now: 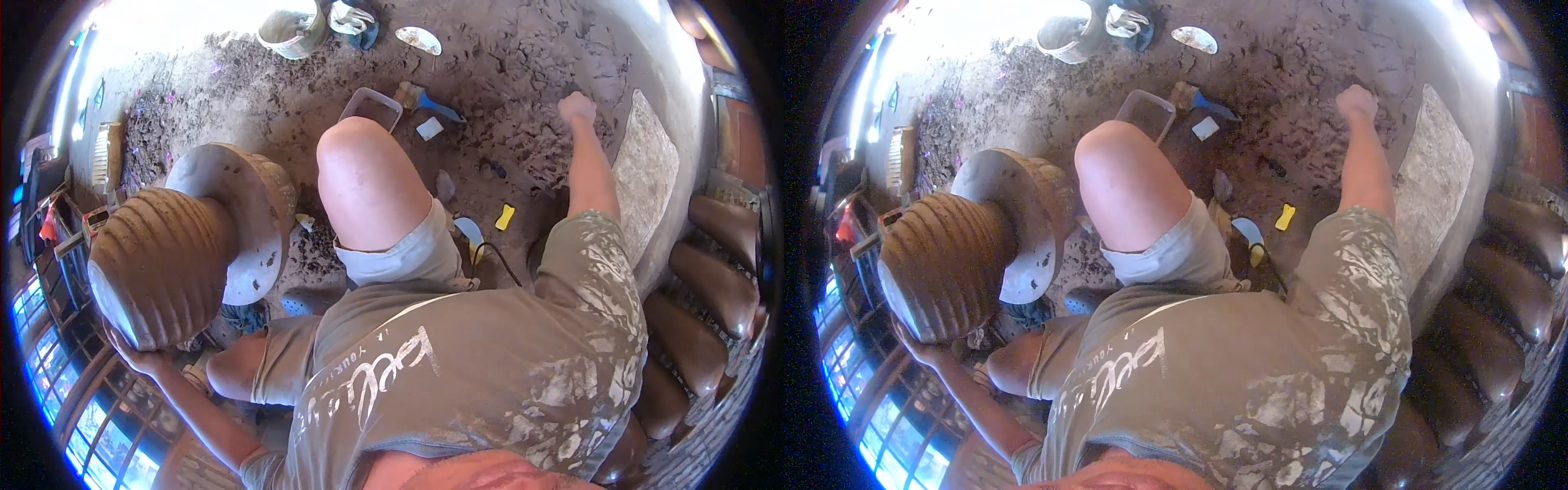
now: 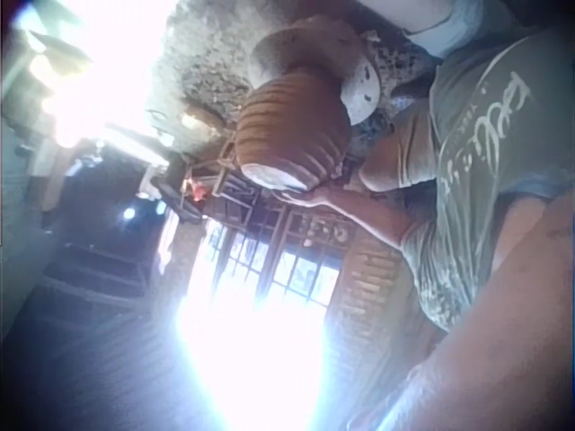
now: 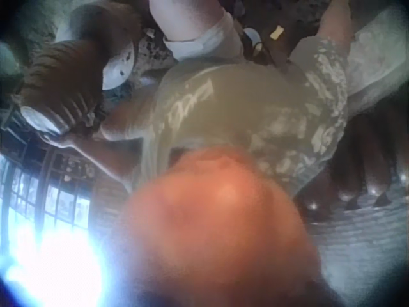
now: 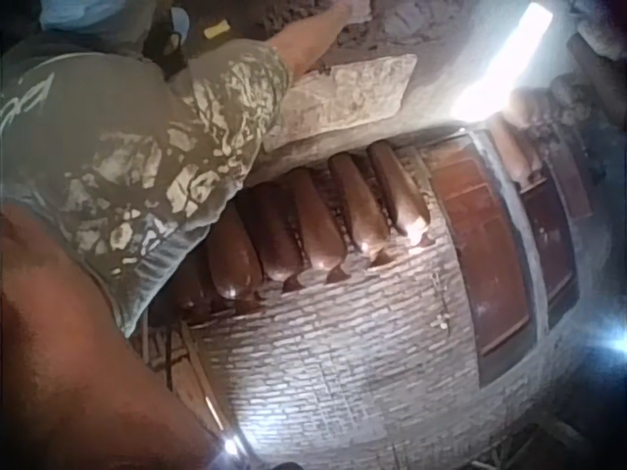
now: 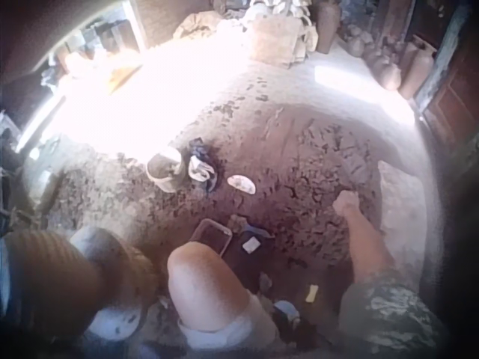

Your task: The person uses a blue rib tool to smooth the exterior of a clay pot on a spinning wheel, then rolls a piece of clay by hand and attaches it to the side of the pot as a handle.

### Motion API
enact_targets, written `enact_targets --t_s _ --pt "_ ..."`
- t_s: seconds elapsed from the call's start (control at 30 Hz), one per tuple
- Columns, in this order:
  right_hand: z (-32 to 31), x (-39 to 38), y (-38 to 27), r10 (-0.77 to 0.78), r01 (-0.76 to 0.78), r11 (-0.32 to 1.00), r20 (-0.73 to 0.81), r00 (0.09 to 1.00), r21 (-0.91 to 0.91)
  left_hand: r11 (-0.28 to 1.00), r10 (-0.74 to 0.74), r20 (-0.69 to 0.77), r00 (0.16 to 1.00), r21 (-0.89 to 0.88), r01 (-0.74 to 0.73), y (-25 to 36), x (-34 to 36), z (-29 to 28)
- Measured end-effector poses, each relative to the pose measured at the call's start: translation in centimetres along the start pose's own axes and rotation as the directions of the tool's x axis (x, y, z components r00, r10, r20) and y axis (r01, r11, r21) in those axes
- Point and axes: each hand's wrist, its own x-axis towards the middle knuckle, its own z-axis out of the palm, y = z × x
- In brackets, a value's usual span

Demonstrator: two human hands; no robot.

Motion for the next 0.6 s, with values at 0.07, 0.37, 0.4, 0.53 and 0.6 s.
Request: enact_targets --t_s 0.07,0.37,0.4,0.53,0.6 --pt "1.4 -0.8 0.0 0.009 -0.007 0.997 0.022 1.0 -0.077 1.0 -0.019 0.002 1.0 -0.019 0.019 -1.0 1.1 2.1" --pt "0.0 -0.3 -0.1 -0.033 0.035 0.999 0.06 0.998 -0.021 0.997 0.025 -0.067 0.997 0.079 -0.02 0.4 -1.2 -0.7" --pt "0.3 0.0 -0.4 -0.026 0.027 0.999 0.029 0.999 -0.033 0.997 0.022 -0.062 0.998 0.073 -0.017 0.0 -0.9 -0.9" --pt "3.8 -0.1 1.4 0.056 -0.057 0.998 -0.051 0.997 -0.012 0.998 0.034 -0.023 0.999 0.055 -0.032 0.3 0.0 3.3" --pt "3.4 -0.3 2.5 -0.016 0.017 1.0 -0.017 1.0 0.023 0.998 0.033 -0.046 0.998 0.056 -0.031 0.0 0.3 3.6"
